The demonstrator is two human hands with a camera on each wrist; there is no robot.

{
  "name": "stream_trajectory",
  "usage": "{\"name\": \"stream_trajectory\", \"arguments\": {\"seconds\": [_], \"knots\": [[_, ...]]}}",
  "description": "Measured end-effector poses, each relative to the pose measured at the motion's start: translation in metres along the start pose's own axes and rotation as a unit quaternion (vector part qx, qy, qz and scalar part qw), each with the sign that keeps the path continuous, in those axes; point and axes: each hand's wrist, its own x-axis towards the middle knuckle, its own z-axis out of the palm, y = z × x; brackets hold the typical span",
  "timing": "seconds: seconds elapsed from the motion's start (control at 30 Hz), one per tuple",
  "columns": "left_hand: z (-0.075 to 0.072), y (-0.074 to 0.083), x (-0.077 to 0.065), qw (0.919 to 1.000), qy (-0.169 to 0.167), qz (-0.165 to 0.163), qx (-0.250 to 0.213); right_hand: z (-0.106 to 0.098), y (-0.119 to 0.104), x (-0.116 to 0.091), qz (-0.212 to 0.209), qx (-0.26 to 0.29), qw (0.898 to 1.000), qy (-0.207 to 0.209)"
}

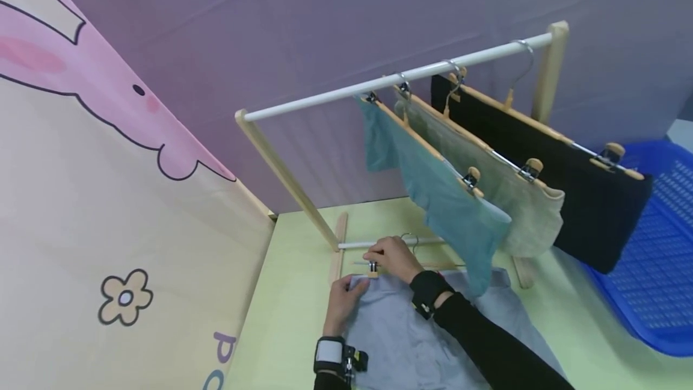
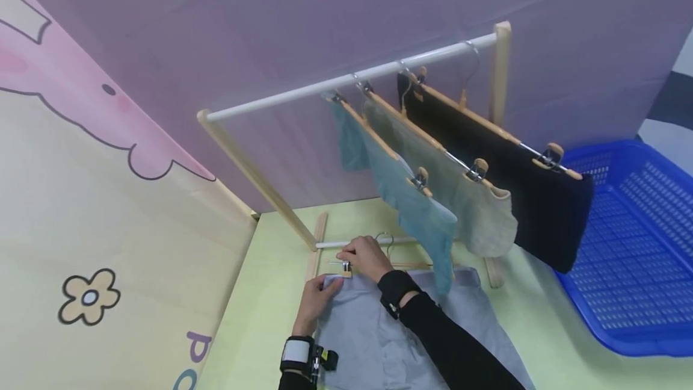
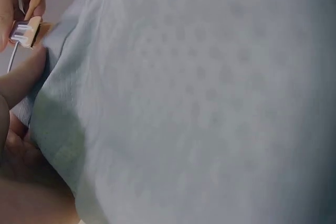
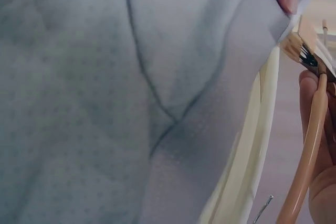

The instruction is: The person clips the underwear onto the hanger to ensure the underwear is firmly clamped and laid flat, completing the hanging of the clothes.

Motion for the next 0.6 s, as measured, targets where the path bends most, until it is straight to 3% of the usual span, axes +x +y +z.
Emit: {"name": "stream_trajectory", "arguments": {"seconds": [0.17, 0.4, 0.6], "knots": [[0.0005, 0.0021, -0.0019, 1.0000, 0.003, -0.005, 0.001, 0.0005, -0.0005, -0.0037, -0.005, -0.001, 1.000, -0.011], [0.0014, -0.0002, -0.0011, 0.9999, -0.004, -0.005, -0.010, -0.0002, 0.0005, -0.0017, -0.002, 0.003, 1.000, 0.010], [0.0021, 0.0017, 0.0010, 0.9987, 0.026, -0.029, -0.032, 0.0005, 0.0004, -0.0032, -0.006, 0.019, 1.000, -0.015]]}}
